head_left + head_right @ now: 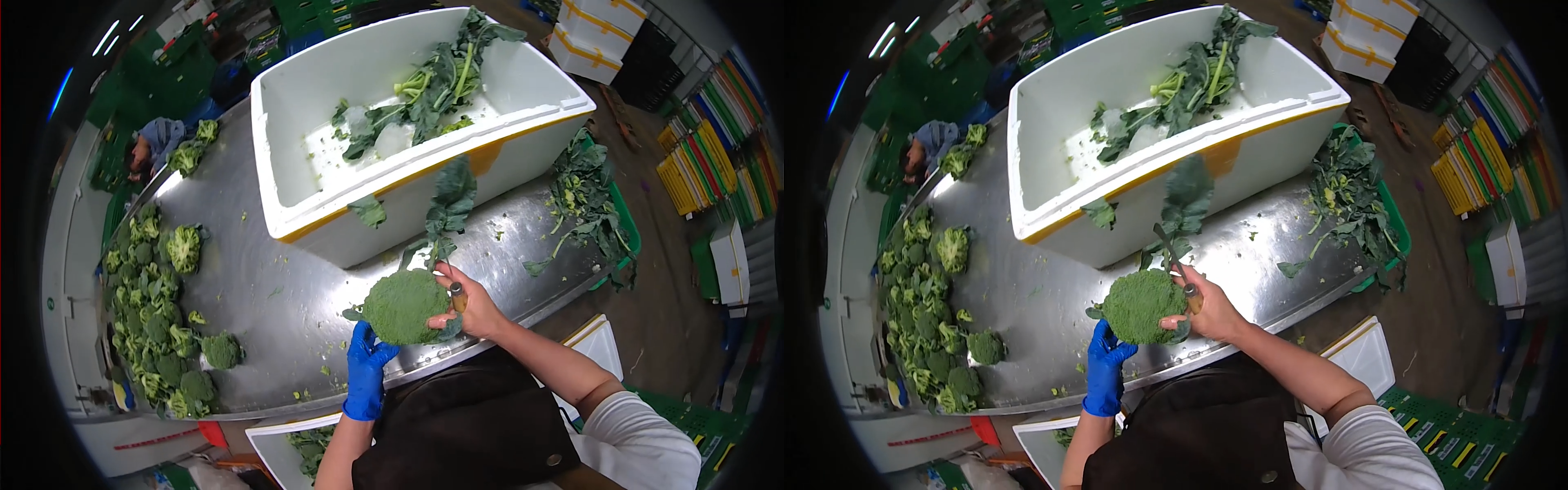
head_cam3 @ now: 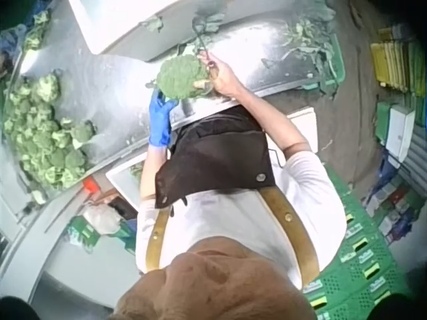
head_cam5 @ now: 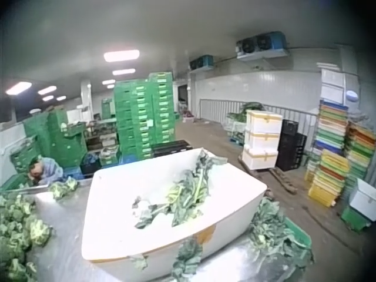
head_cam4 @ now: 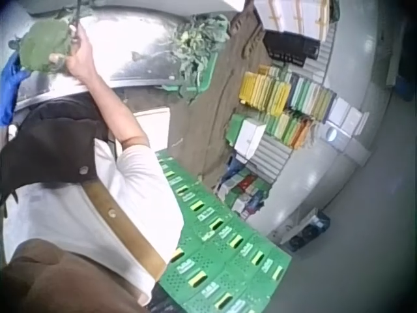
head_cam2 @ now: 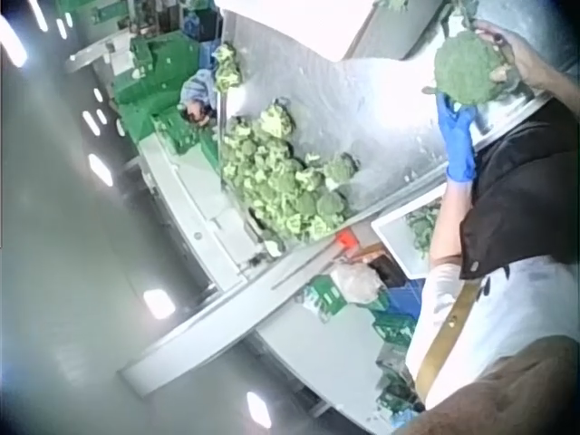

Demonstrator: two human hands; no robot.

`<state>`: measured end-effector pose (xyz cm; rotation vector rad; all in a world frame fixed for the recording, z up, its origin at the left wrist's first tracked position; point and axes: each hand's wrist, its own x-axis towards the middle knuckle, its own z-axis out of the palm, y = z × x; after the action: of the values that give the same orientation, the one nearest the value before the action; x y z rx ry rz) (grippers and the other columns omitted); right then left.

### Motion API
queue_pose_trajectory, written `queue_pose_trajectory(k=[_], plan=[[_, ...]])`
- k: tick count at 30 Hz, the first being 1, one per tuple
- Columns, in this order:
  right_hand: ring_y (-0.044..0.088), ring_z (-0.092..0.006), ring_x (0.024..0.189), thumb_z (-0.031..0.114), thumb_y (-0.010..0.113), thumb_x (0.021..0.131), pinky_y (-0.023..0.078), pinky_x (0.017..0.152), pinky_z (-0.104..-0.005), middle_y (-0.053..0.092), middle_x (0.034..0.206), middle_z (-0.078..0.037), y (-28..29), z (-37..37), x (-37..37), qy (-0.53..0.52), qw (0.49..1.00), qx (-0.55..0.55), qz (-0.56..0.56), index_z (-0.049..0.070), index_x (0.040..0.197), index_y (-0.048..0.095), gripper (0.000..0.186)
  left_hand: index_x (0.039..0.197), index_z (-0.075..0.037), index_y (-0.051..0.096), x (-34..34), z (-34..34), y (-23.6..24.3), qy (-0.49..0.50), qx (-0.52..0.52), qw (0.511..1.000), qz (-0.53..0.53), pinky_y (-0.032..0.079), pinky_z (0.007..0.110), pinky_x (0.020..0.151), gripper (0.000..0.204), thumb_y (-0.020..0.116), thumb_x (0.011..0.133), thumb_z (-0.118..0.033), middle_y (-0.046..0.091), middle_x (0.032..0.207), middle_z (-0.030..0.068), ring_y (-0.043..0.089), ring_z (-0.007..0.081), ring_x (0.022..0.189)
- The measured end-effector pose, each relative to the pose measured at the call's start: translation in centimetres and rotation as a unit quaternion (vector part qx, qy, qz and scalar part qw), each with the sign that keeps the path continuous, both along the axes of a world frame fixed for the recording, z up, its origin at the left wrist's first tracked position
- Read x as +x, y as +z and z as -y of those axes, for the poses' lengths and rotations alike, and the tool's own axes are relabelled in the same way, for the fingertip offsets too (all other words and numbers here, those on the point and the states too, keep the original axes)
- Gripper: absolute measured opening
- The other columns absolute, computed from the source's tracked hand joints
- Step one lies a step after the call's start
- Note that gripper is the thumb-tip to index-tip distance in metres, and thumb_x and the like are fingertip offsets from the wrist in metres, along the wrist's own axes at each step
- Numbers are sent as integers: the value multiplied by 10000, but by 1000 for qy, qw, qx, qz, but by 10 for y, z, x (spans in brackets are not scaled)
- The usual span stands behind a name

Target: Trimming and processing broccoli heads at a workstation.

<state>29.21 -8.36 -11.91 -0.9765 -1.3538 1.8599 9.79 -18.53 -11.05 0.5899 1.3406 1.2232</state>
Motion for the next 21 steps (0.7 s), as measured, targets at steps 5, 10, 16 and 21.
queue_pose_trajectory(k=[5, 10, 16, 21], plan=[[543, -173, 1112, 171, 842, 699, 432, 944, -308, 561, 1247, -142, -6, -3, -9, -16, 996, 85, -3, 3, 1329, 405, 785, 1296, -8, 458, -19, 13, -21, 1, -37, 999, 2, 458, 310, 894, 588, 625, 737, 61, 558, 1184, 103, 545, 194, 1079], [604, -137, 913, 202, 837, 693, 491, 822, -291, 642, 1031, -122, -11, -14, -17, 36, 994, 53, 83, -4, 1253, 489, 690, 1333, -21, 452, -27, 16, -20, -35, 67, 927, -368, 465, 357, 936, 661, 720, 729, -31, 529, 1251, 112, 551, 234, 1110], [622, -123, 732, 287, 851, 661, 515, 681, -277, 655, 894, -71, -61, -14, -40, 14, 952, 213, 217, -6, 1262, 516, 748, 1444, -34, 236, -3, -26, -75, -156, 152, 935, -280, 398, 366, 1024, 1003, 829, 638, -100, 446, 1328, 122, 474, 255, 1213], [626, -164, 715, 257, 775, 754, 503, 691, -310, 625, 820, -87, -31, -23, -21, 50, 979, -56, 191, 28, 1280, 452, 658, 1445, -43, 222, -5, -33, -91, -162, 158, 930, -290, 403, 358, 1029, 1009, 821, 634, -77, 441, 1334, 122, 480, 240, 1202]])
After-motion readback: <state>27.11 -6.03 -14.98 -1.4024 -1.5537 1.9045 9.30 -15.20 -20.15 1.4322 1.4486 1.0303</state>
